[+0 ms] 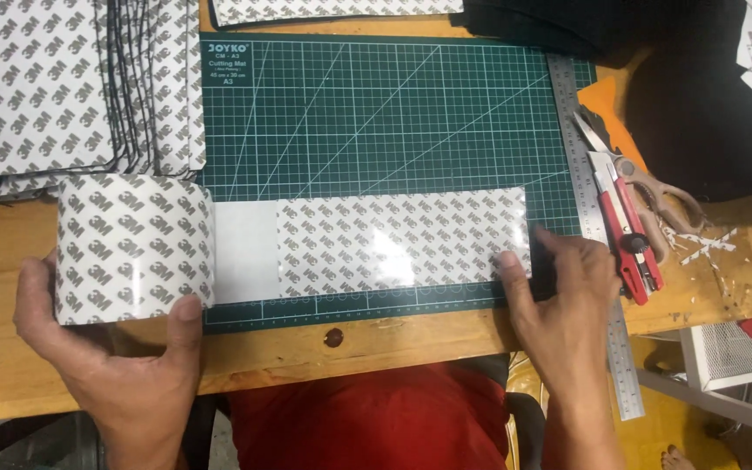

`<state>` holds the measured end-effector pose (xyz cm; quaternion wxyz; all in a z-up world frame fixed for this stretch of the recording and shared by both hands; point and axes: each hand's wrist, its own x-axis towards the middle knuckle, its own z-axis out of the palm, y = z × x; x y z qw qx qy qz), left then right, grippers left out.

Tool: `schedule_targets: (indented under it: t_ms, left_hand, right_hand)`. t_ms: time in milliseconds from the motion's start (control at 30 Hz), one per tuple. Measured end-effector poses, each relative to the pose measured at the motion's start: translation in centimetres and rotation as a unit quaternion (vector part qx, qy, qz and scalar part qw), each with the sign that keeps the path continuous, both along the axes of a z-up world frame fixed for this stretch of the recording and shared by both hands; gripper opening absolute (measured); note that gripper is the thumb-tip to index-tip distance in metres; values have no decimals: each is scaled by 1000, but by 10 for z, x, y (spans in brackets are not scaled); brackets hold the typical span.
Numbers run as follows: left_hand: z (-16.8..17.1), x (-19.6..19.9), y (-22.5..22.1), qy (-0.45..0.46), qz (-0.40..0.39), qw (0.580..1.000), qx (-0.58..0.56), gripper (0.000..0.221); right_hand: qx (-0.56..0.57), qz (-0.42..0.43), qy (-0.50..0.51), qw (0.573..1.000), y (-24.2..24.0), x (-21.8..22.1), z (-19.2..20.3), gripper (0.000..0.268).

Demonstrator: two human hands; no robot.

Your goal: Measuring and cutting strips of adhesive tape using a ruler and utility knife on a cutting mat

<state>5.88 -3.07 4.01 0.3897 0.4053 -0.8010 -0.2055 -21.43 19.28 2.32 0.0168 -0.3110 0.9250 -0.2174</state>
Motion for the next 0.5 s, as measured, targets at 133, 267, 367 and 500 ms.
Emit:
schedule_targets:
  t_ms: [133, 267, 367, 500]
  left_hand:
    - [0, 0, -1, -8, 1, 1000, -13, 84]
    - [0, -1, -1, 6, -3, 1000, -11, 86]
    - [2, -2, -1, 14, -4, 1000, 5, 85]
    - [1, -1, -4, 17, -7, 1000, 5, 87]
  right_hand:
    - [-66, 7, -35, 997, -2, 1, -6, 52]
    - [-251, 82, -38, 964, -9, 14, -3, 34]
    - [-296, 140, 13, 945, -17, 28, -17, 38]
    - [-270, 223, 116, 929, -38, 47, -27, 42]
